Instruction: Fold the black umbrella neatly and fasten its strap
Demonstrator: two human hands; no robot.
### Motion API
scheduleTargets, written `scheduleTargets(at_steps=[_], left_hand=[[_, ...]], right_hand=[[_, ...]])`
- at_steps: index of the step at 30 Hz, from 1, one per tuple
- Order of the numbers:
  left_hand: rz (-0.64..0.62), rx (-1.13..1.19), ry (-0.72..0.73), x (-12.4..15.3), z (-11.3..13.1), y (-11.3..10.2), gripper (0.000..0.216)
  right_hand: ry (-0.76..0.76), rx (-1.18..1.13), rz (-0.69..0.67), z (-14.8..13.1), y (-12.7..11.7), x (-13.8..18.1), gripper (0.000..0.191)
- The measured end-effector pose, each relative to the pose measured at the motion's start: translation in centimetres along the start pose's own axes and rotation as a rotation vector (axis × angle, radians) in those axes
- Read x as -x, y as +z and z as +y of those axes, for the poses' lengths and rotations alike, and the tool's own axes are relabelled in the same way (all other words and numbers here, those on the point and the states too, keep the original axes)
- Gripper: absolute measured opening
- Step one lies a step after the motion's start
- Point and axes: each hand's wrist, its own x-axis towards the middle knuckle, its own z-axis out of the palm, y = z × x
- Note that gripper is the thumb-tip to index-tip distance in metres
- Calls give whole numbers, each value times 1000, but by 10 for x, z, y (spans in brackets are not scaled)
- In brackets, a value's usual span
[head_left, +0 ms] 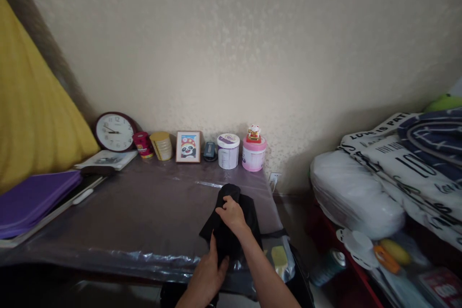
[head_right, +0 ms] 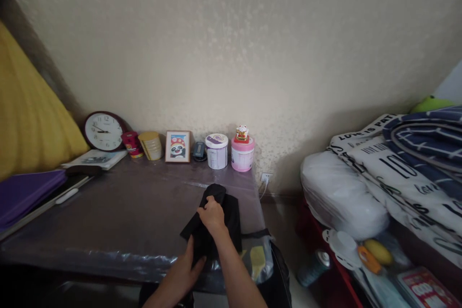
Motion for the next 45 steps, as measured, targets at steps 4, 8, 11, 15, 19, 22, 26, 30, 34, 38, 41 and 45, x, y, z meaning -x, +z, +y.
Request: scheduleTargets(at_steps=[4, 8, 11, 15, 19, 22, 26, 30, 34, 38, 41, 45], left_hand=[[39, 52, 48, 3, -8, 5, 71], [78, 102, 83, 18, -10, 3, 71], [109, 32, 122, 28, -3, -2, 67], [49, -131, 115, 26, 8, -4, 68], [10, -299, 42, 13, 8, 0, 66], [21, -286, 37, 9, 6, 1, 64], [45, -244, 20, 10, 7, 0, 65], [86, -262, 2, 9, 6, 3, 64], [74, -267, -9, 6, 2, 6, 61], [41, -273, -12, 6, 3, 6, 61], [60, -267, -39, 7, 6, 7, 64], [71, -256, -84, 8, 10, 8, 65]], right_hand=[[-4, 64, -6, 0, -1, 2, 38], [-2, 64, -16, -2, -1, 2, 38], [0, 97, -25, -5, 0, 2, 38], [-26, 171, -29, -13, 4, 3, 36], [-51, 258, -45, -21, 9, 6, 31], [-61, 296, -44, -23, 12, 7, 30], [-70, 277, -45, -22, 12, 5, 33], [-237, 129, -138, -19, 6, 16, 28], [-600, -31, -127, -7, -6, 48, 22], [-770, -59, -90, 13, -16, 72, 26], [-794, -12, -87, 24, -18, 67, 28], [-811, 68, -82, 29, -12, 36, 23]])
